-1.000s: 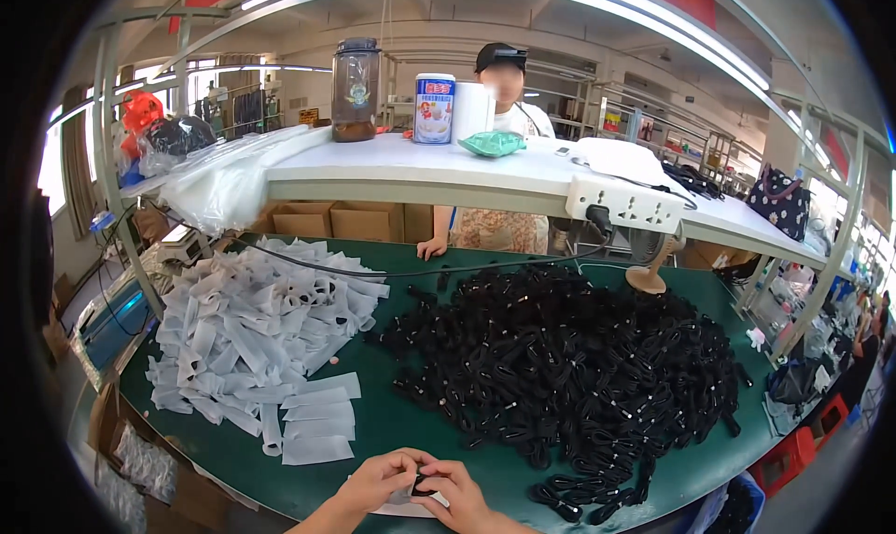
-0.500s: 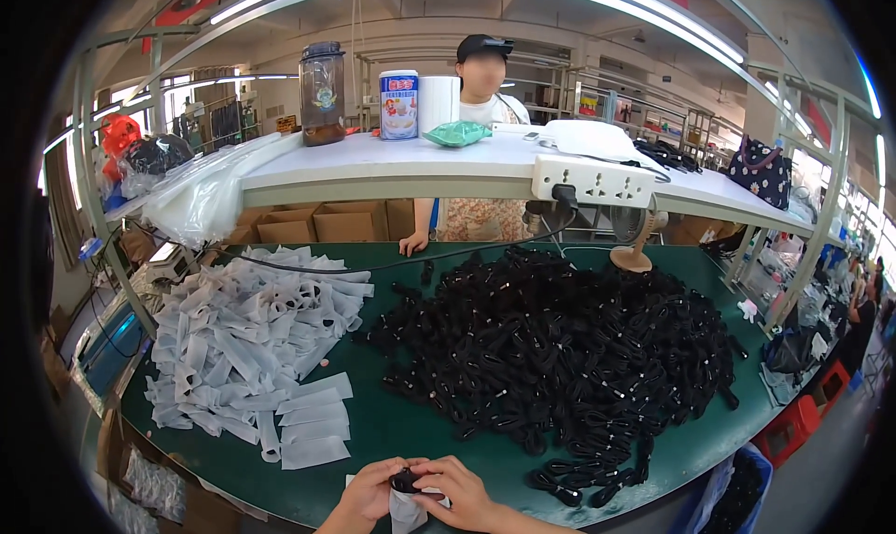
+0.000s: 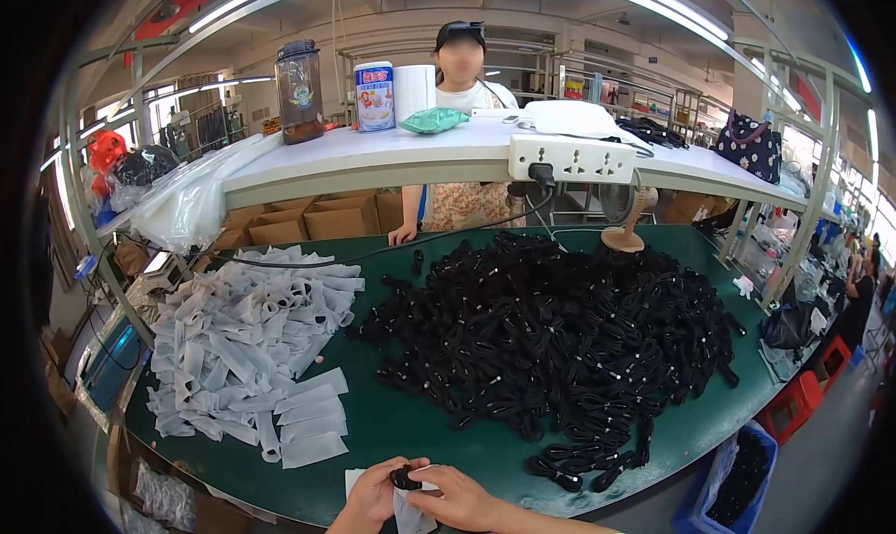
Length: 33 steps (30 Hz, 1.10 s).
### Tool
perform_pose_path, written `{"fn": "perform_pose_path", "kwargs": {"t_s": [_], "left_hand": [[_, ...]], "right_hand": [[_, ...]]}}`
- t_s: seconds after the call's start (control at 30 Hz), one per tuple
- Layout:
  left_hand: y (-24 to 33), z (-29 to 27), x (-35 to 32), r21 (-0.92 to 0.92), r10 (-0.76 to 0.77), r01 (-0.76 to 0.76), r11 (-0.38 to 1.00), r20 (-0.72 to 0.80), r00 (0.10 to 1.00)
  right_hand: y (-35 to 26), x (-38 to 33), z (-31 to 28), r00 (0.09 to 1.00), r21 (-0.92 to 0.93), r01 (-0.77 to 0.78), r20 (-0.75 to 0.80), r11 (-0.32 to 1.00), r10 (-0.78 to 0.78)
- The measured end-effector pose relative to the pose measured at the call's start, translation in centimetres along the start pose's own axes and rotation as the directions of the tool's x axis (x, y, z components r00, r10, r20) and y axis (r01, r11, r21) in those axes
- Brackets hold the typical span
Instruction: Packaging small black plastic components into white bags at a factory workstation.
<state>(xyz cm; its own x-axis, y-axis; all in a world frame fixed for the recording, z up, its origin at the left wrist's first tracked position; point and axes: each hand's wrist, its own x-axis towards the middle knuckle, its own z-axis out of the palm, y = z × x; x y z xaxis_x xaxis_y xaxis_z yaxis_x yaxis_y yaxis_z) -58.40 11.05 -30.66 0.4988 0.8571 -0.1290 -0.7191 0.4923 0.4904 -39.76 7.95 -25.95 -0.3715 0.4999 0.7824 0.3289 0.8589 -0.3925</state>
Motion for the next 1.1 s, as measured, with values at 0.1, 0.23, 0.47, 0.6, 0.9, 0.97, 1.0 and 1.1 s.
{"fn": "perform_pose_path", "kwargs": {"t_s": [0.1,0.23,0.47,0.6,0.9,0.97,1.0,1.1], "left_hand": [[-0.4,-1.2,0.4,-0.033,-0.035,0.035,0.999,0.005,0.999],[-0.8,-2.4,0.1,-0.141,-0.068,0.062,0.988,-0.037,0.997],[-1.0,-2.5,-0.2,-0.286,-0.054,0.053,0.957,0.004,0.999],[-1.2,-2.6,-0.3,-0.266,-0.023,0.025,0.964,0.011,1.0],[-0.7,-1.1,-0.7,-0.156,-0.026,0.002,0.988,-0.147,0.989],[-0.4,-0.6,-0.8,-0.148,-0.024,-0.005,0.989,-0.188,0.982],[-0.4,-0.5,-0.8,-0.068,0.031,-0.042,0.997,-0.157,0.987],[-0.2,0.2,-0.9,0.089,0.132,-0.125,0.988,-0.079,0.988]], "right_hand": [[0.3,-0.3,0.2,1.0,-0.063,0.011,0.018,0.998,-0.01],[0.2,0.0,-0.2,0.999,-0.127,0.017,0.036,0.992,-0.012],[0.4,0.3,-1.1,0.984,0.126,-0.164,0.095,0.978,0.153],[0.0,0.1,-0.4,0.998,0.002,-0.064,0.007,0.998,0.064],[0.9,-0.4,0.1,0.996,-0.038,-0.03,0.082,0.999,0.033],[0.5,-0.3,-0.1,0.983,0.074,-0.161,0.102,0.984,0.153],[0.4,0.0,-0.2,0.983,0.075,-0.162,0.102,0.984,0.154],[0.1,0.8,-0.3,0.991,-0.028,-0.102,0.079,0.994,0.104]]}}
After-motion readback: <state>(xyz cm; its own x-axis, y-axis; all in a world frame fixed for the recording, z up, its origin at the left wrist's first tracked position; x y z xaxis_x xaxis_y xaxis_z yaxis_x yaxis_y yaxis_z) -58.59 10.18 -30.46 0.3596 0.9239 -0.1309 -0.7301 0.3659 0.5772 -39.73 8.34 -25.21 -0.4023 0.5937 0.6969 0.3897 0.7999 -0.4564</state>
